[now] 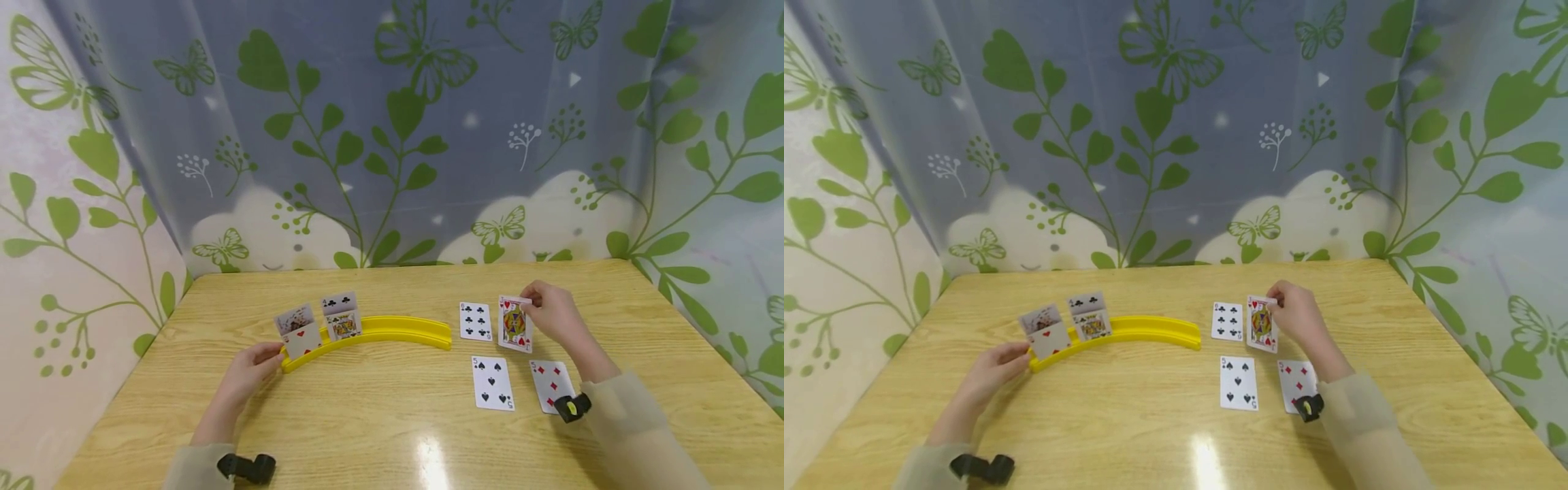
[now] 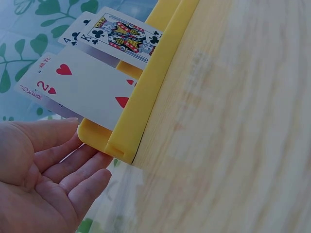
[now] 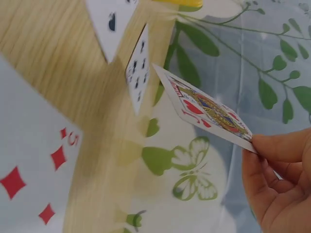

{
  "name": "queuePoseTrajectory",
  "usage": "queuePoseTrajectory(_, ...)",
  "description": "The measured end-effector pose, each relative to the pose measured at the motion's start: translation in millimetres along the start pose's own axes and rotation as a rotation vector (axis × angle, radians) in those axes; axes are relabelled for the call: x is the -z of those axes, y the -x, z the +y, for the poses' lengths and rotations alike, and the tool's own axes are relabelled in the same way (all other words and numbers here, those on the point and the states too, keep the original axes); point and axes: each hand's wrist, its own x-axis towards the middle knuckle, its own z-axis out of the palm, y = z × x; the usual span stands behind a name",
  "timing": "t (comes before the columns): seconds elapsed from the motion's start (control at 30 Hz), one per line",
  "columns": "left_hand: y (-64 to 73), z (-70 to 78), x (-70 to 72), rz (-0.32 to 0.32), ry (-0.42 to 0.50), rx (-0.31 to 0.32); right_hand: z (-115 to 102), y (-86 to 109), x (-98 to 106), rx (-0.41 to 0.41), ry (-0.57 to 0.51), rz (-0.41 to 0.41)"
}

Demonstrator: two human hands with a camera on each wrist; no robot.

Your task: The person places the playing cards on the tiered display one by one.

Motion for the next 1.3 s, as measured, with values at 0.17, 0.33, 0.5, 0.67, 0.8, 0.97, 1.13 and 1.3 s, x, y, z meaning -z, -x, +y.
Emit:
queuePoseTrajectory(0.17,-0.5,-0.1,0.5,0.002,-0.002,0.003,-13.0,9.5,2.4,0.053,-0.041,0.035)
queuePoseTrajectory(0.33,0.4,1.5,0.8,0.007,-0.009,0.007,-26.7,16.4,0.6,0.115,-0.065,0.062)
queuePoseTrajectory(0.5,0.2,2.2,0.4,0.018,0.002,0.011,-41.4,21.5,-2.9,0.178,-0.094,0.083)
queuePoseTrajectory(0.67,0.5,2.5,-0.2,0.03,0.009,0.014,-56.1,25.4,-7.3,0.229,-0.133,0.08)
queuePoseTrajectory(0.8,1.5,3.4,-0.7,0.036,-0.002,0.018,-64.0,25.0,-13.4,0.249,-0.178,0.059)
queuePoseTrajectory(0.97,2.2,3.5,-1.2,0.04,-0.015,0.011,-71.6,23.0,-21.5,0.245,-0.23,0.021)
queuePoseTrajectory(1.13,1.8,2.7,-1.6,0.041,-0.011,0.016,-78.0,19.8,-30.4,0.247,-0.244,-0.01)
queuePoseTrajectory(1.3,0.0,1.5,-2.1,0.038,-0.005,0.028,-83.7,14.5,-38.8,0.269,-0.244,-0.03)
